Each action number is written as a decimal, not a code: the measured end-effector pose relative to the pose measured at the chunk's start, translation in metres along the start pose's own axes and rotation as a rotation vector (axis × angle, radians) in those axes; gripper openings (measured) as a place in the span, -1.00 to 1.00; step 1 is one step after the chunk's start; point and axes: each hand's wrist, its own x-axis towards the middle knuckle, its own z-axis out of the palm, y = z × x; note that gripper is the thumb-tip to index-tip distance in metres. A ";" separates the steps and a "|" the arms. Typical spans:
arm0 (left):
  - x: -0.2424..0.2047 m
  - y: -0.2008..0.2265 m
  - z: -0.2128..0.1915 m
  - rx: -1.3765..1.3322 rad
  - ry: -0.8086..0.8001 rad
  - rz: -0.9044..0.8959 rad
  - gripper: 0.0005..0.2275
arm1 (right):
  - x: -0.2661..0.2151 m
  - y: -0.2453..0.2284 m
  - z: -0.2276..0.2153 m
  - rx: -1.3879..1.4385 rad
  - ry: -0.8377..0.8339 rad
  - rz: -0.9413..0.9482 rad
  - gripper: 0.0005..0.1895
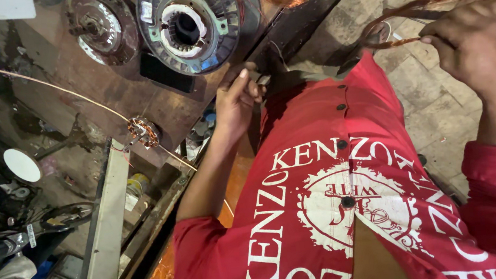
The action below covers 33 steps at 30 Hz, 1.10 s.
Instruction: The person holds a bundle of copper wire and twists it repeatedly with both hands to form a tighter, more compact coil. The person continues twisting and adjusting the wire bundle throughout the clip.
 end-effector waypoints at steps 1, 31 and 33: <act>0.005 -0.008 -0.008 0.012 0.017 -0.008 -0.71 | 0.001 0.000 0.000 -0.003 -0.010 -0.004 -0.88; 0.073 -0.069 0.080 1.073 -0.535 0.503 -0.65 | 0.090 -0.121 -0.011 0.384 -0.157 -0.085 -0.79; 0.075 -0.081 0.063 1.077 -0.503 0.724 -0.73 | 0.096 -0.127 -0.014 0.375 -0.132 -0.078 -0.76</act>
